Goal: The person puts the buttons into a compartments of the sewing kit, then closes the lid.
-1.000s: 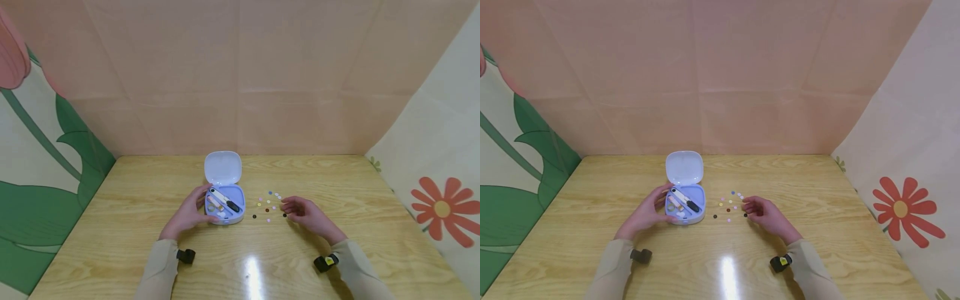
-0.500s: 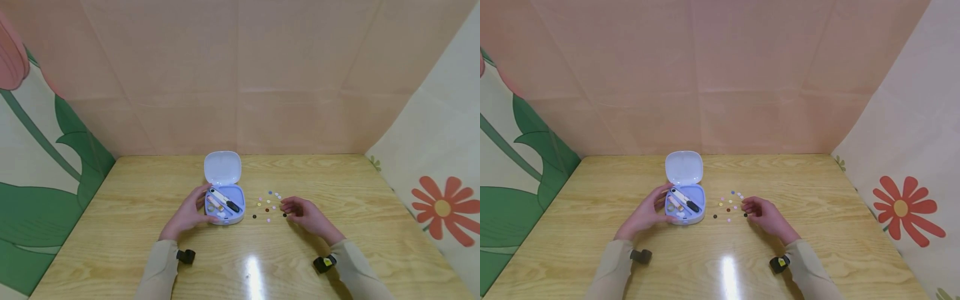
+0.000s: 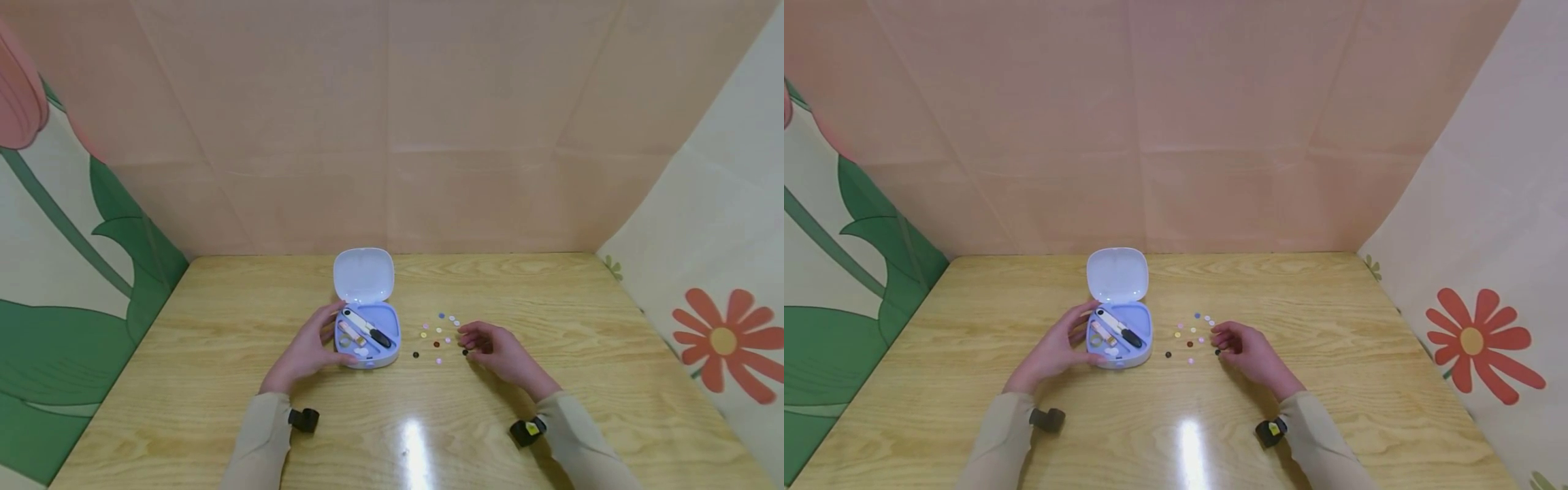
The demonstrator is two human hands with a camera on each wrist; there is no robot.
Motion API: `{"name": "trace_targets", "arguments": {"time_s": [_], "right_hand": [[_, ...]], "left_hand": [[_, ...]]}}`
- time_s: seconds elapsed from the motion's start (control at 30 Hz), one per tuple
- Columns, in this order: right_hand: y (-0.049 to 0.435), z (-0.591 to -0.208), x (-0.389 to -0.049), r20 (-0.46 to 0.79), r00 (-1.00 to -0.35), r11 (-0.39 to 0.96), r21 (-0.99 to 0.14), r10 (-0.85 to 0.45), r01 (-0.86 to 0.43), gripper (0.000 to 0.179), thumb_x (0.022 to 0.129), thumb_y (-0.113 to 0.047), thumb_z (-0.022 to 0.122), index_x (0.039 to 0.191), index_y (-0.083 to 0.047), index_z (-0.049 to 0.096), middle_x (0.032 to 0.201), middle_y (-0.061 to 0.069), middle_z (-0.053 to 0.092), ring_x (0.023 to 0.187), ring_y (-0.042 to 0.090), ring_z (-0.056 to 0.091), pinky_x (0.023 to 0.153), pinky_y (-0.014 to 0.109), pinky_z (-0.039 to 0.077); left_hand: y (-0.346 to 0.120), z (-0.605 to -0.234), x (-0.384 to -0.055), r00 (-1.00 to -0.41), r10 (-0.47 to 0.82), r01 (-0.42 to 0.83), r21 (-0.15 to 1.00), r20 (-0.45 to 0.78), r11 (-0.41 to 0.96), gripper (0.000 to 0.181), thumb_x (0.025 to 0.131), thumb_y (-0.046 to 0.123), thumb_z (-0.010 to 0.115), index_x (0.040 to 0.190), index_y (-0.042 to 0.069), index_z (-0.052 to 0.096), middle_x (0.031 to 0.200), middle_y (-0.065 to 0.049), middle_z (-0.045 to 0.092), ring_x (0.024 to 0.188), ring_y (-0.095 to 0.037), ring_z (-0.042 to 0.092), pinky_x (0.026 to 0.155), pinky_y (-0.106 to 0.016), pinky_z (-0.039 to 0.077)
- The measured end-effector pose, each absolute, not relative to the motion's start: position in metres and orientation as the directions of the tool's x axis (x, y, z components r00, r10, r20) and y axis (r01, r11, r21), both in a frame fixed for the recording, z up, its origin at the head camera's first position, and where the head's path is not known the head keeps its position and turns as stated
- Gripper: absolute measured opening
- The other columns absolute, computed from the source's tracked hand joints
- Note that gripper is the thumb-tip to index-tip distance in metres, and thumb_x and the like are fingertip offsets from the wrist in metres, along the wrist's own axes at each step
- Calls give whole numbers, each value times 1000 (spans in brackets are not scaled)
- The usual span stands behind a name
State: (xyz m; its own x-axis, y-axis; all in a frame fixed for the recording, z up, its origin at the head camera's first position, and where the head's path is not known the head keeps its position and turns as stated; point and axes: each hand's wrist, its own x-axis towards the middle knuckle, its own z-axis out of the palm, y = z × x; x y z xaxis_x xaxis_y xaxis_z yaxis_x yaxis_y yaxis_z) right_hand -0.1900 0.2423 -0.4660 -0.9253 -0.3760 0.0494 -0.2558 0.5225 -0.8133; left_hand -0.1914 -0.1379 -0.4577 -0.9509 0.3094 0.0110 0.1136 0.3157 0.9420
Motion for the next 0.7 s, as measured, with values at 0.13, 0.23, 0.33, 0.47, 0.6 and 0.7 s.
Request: {"name": "trace_targets", "arguments": {"time_s": [0.13, 0.23, 0.33, 0.47, 0.6, 0.7], "right_hand": [[242, -466, -190, 55, -926, 527, -809, -373, -260, 42, 79, 14, 66, 119, 5, 57, 101, 12, 66, 92, 26, 61, 79, 27, 55], [241, -467, -190, 54, -928, 528, -810, -368, -256, 42, 79, 14, 66, 119, 5, 57, 101, 12, 66, 92, 26, 61, 78, 28, 55], [241, -467, -190, 54, -931, 534, -806, -362, -254, 41, 79, 14, 67, 118, 4, 58, 100, 11, 66, 92, 25, 61, 78, 27, 55], [240, -467, -190, 70, -928, 529, -805, -365, -269, 40, 79, 13, 67, 117, 4, 59, 99, 10, 66, 91, 24, 61, 78, 27, 55], [240, -467, -190, 89, -924, 513, -810, -372, -284, 39, 80, 13, 67, 117, 5, 59, 98, 11, 66, 90, 26, 61, 76, 27, 55], [240, -468, -190, 88, -925, 516, -809, -369, -282, 39, 79, 13, 67, 116, 4, 59, 98, 11, 66, 89, 25, 61, 76, 26, 55]], "left_hand": [[-138, -457, -192, -952, 306, 107, 940, 3, 324, 100, 63, 15, 90, 147, 23, 35, 147, -2, 34, 133, -27, 38, 110, -39, 36], [-138, -457, -192, -952, 306, 101, 940, -5, 327, 100, 63, 15, 90, 147, 23, 35, 146, -2, 34, 132, -27, 38, 110, -37, 36], [-138, -456, -192, -952, 307, 95, 939, -11, 329, 100, 63, 15, 89, 147, 22, 36, 146, -2, 35, 132, -26, 39, 109, -36, 36], [-138, -454, -192, -950, 313, 100, 940, -7, 325, 100, 63, 13, 89, 147, 20, 36, 143, -2, 37, 131, -25, 39, 109, -36, 36], [-138, -451, -192, -947, 322, 103, 942, -6, 321, 101, 63, 11, 90, 147, 16, 35, 143, -3, 37, 131, -26, 38, 110, -37, 35], [-138, -451, -192, -945, 327, 95, 943, -15, 318, 101, 63, 11, 89, 148, 16, 34, 143, -4, 36, 132, -27, 38, 111, -37, 34]]}}
